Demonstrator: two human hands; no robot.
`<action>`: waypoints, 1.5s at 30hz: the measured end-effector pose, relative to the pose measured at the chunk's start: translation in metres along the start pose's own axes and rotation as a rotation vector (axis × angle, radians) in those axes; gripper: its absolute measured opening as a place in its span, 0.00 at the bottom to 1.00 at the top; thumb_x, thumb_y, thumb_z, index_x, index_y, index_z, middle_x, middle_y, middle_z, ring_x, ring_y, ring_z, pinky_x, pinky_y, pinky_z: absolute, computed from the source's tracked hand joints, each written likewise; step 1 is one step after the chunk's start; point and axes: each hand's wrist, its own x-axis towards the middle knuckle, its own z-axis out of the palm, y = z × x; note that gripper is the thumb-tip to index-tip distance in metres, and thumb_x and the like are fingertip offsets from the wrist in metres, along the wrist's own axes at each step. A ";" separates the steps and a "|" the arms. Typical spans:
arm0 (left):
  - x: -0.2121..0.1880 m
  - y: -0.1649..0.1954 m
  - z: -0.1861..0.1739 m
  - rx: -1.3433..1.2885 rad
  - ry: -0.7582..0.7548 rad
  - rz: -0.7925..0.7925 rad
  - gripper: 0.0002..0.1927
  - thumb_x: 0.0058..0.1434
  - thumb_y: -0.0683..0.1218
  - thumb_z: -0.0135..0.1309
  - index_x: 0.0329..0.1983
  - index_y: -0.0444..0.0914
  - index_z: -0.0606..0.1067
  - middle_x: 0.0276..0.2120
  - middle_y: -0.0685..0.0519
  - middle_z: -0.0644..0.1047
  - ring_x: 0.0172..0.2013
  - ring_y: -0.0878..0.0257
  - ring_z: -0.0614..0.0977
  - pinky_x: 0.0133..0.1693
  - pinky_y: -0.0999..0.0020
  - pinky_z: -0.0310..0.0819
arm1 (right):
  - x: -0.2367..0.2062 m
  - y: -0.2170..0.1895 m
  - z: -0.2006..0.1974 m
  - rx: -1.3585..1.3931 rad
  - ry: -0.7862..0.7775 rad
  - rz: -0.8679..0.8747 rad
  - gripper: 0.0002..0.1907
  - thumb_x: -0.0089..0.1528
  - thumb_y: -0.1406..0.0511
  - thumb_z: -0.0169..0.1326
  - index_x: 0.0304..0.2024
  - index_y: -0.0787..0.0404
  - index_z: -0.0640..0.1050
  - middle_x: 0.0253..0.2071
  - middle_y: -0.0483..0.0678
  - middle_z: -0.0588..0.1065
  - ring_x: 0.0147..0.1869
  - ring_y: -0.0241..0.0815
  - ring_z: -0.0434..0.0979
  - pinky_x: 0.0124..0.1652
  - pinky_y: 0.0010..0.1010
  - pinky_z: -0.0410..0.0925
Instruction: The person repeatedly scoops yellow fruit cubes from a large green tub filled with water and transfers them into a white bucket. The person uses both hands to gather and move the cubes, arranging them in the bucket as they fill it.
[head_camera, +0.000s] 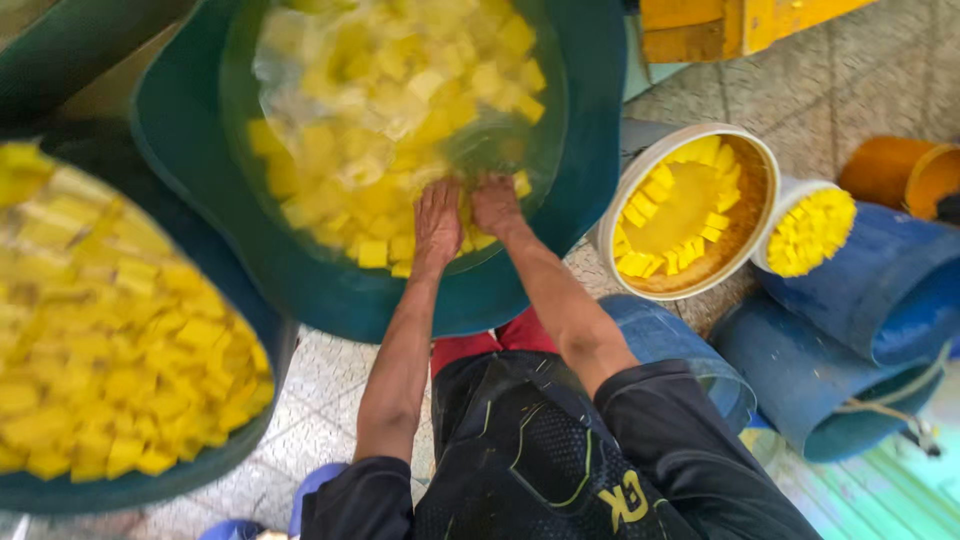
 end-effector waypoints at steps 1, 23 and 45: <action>0.006 -0.001 0.002 -0.001 -0.037 0.037 0.35 0.52 0.38 0.54 0.67 0.37 0.69 0.63 0.41 0.71 0.63 0.41 0.69 0.61 0.46 0.60 | 0.000 0.000 0.003 -0.022 0.091 -0.023 0.29 0.51 0.61 0.54 0.55 0.59 0.77 0.63 0.56 0.72 0.67 0.59 0.68 0.57 0.58 0.60; -0.004 0.001 0.022 0.002 -0.174 -0.101 0.27 0.54 0.43 0.56 0.59 0.33 0.72 0.55 0.35 0.74 0.55 0.37 0.73 0.54 0.44 0.66 | -0.130 0.077 -0.008 2.215 0.512 0.208 0.18 0.62 0.71 0.57 0.55 0.65 0.72 0.49 0.50 0.77 0.52 0.46 0.80 0.51 0.37 0.75; -0.069 0.051 0.046 -0.640 0.206 -0.644 0.21 0.56 0.41 0.65 0.52 0.34 0.73 0.41 0.48 0.80 0.41 0.57 0.82 0.46 0.64 0.76 | -0.171 0.283 0.061 0.942 0.782 0.477 0.20 0.59 0.75 0.51 0.53 0.59 0.80 0.52 0.54 0.76 0.53 0.49 0.77 0.55 0.35 0.70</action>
